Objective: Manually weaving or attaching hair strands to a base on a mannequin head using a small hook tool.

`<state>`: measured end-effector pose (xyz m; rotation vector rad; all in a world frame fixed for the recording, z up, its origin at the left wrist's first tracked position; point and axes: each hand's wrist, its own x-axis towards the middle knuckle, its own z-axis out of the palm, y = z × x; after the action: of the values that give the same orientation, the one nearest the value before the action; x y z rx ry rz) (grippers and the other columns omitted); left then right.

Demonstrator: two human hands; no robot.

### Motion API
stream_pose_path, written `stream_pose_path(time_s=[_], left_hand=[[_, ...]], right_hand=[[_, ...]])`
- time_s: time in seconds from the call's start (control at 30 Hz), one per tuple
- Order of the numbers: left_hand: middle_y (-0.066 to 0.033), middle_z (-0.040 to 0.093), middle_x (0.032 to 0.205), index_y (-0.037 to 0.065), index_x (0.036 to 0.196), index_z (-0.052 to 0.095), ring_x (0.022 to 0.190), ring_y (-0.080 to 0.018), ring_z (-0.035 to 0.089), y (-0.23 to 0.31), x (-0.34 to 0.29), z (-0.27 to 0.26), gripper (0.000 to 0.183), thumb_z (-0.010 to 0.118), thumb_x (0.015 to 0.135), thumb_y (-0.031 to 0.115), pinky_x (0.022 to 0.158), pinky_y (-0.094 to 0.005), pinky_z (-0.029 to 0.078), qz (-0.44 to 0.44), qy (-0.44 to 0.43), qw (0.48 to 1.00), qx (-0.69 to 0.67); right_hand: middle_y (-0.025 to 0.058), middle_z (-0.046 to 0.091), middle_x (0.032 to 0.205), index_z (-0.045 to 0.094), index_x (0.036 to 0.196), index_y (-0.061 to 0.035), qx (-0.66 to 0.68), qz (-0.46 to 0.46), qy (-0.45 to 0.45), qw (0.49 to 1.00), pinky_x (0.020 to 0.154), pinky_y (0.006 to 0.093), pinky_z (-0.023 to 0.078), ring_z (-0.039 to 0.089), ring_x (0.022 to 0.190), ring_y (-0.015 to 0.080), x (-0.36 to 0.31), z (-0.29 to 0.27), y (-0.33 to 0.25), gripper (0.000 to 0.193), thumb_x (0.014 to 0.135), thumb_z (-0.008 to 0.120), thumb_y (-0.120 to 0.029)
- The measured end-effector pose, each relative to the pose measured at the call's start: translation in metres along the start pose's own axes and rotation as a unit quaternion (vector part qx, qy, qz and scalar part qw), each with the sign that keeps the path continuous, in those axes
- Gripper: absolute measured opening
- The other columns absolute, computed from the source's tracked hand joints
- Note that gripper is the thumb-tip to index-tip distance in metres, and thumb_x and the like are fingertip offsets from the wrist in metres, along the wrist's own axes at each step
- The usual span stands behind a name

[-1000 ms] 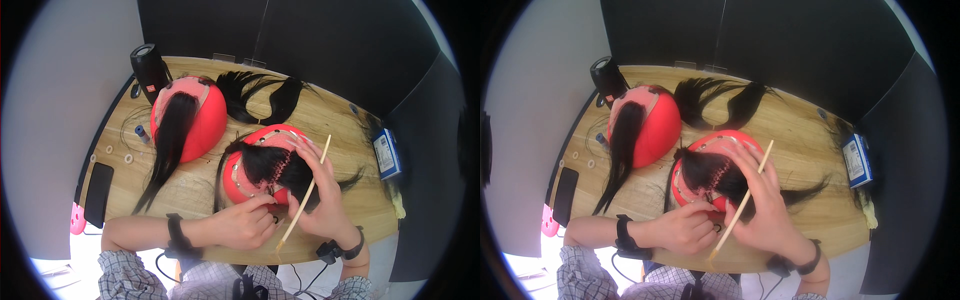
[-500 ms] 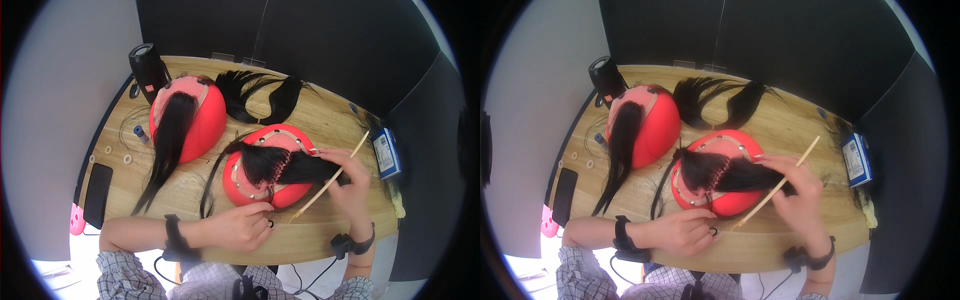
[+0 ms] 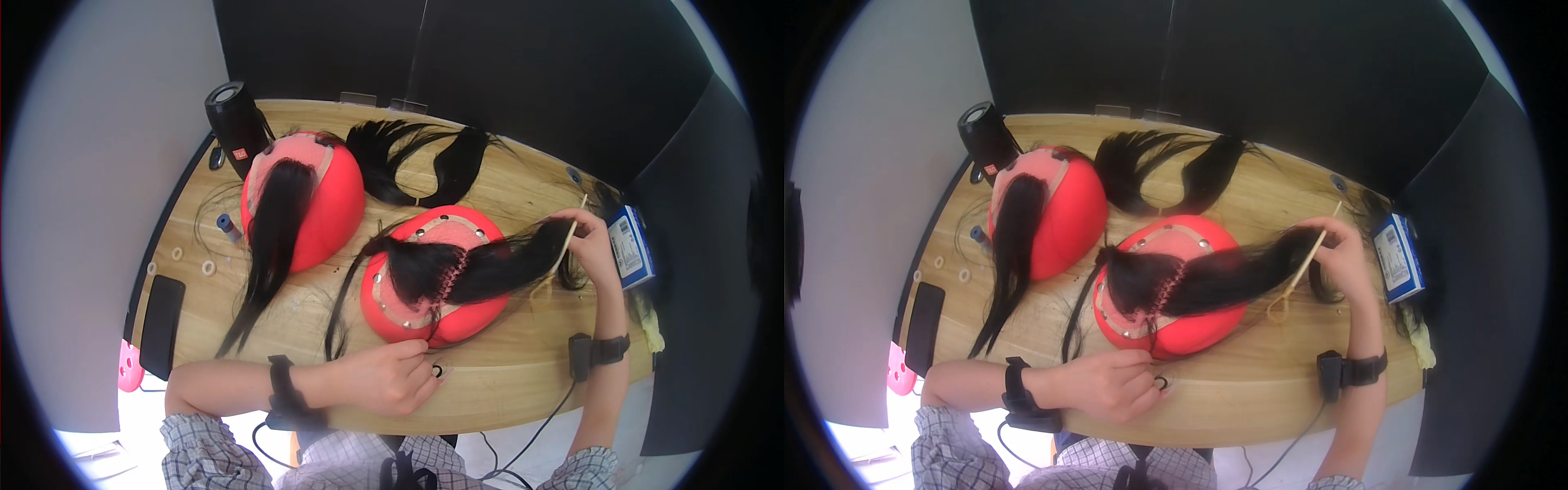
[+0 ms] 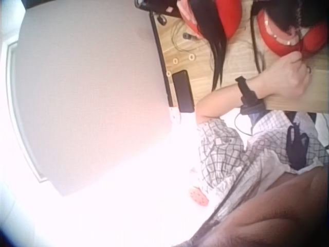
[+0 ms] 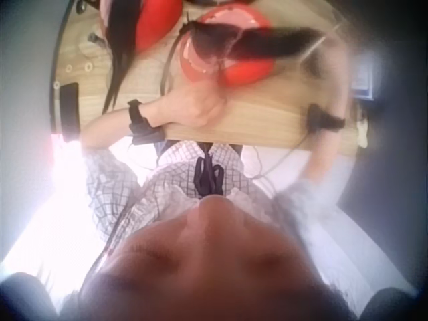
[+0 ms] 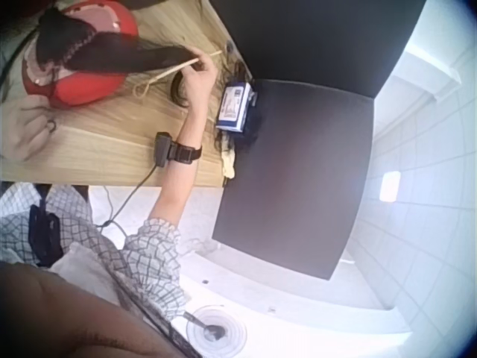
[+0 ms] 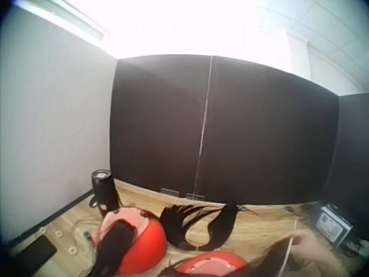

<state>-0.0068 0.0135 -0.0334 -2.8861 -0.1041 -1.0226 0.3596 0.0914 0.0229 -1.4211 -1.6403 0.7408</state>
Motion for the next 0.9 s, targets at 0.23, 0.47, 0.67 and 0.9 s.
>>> stream_pose_path(time_s=[0.23,0.47,0.67,0.9], left_hand=[[-0.0017,0.048,0.065,0.003,0.076,0.062,0.063,-0.0170,0.052,-0.001,0.001,-0.003,0.010,0.065,0.075,0.013,0.084,-0.0356,0.050,0.046,0.017,0.998,-0.040],[-0.0022,0.040,0.062,0.001,0.074,0.059,0.059,-0.0157,0.047,0.003,0.012,-0.023,0.010,0.064,0.078,0.008,0.107,-0.0511,0.045,0.058,0.037,0.997,-0.039],[-0.0023,0.037,0.058,-0.002,0.069,0.057,0.056,-0.0160,0.046,-0.001,0.020,-0.020,0.011,0.062,0.077,0.004,0.110,-0.0539,0.042,-0.023,-0.031,0.998,0.048],[-0.0020,0.044,0.059,0.000,0.072,0.061,0.061,-0.0165,0.053,-0.002,0.014,-0.017,0.008,0.060,0.076,0.007,0.106,-0.0434,0.045,-0.002,-0.044,0.993,0.114]], right_hand=[[0.0172,0.069,0.116,0.071,0.111,-0.0025,-0.350,0.072,-0.018,0.934,0.091,0.0346,0.051,0.067,0.101,0.0258,-0.007,-0.021,-0.003,0.042,0.071,0.083,-0.008],[0.0137,0.067,0.120,0.066,0.123,-0.0015,-0.131,0.064,0.064,0.987,0.088,0.0334,0.052,0.063,0.110,0.0223,-0.024,-0.048,-0.036,0.059,0.068,0.084,-0.006],[0.0065,0.070,0.111,0.069,0.107,-0.0028,-0.138,-0.112,0.206,0.962,0.071,0.0248,0.050,0.057,0.085,0.0099,-0.053,-0.013,-0.091,0.037,0.071,0.080,0.001],[0.0117,0.074,0.098,0.066,0.087,-0.0033,-0.062,-0.109,-0.060,0.990,0.067,0.0238,0.052,0.069,0.078,0.0137,-0.101,0.061,-0.131,0.020,0.074,0.080,-0.001]])
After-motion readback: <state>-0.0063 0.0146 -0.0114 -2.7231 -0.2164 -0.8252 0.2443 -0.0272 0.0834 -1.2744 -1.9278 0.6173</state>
